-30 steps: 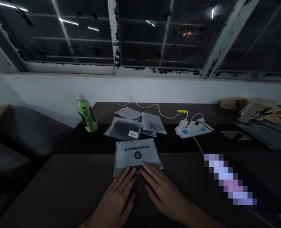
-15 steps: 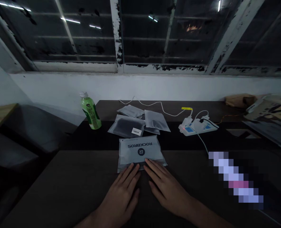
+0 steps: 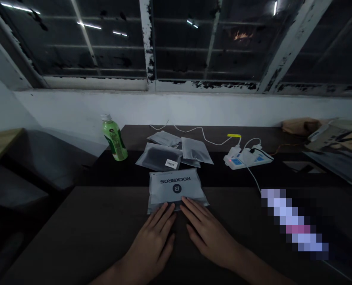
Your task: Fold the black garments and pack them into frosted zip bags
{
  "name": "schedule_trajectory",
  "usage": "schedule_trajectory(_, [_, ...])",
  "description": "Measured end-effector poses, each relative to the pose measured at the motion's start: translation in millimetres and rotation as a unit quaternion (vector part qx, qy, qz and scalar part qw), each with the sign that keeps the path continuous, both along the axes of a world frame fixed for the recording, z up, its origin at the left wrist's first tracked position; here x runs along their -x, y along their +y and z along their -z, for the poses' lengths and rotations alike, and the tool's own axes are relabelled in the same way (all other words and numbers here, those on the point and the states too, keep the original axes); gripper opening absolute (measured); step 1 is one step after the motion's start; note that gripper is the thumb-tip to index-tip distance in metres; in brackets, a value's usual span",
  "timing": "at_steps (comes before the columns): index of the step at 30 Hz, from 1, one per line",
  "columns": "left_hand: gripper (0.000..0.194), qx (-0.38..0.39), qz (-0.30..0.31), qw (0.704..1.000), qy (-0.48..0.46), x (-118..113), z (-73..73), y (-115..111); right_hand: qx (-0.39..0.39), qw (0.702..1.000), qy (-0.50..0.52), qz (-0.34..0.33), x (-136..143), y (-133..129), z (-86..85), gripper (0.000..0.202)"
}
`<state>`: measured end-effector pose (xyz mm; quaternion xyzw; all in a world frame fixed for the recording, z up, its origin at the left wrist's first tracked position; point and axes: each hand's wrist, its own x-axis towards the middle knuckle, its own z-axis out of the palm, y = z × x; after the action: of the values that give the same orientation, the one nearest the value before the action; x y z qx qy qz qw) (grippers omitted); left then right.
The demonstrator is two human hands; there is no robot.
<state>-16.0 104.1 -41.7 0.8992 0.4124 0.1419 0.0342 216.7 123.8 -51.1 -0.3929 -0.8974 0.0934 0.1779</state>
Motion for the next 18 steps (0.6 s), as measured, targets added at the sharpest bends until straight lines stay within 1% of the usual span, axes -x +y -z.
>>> schedule_trajectory(18, [0.051,0.003,0.001,1.000,-0.016,-0.8,-1.3,-0.6,-0.007,1.000,0.018,-0.003,-1.0,-0.2,-1.1,0.057])
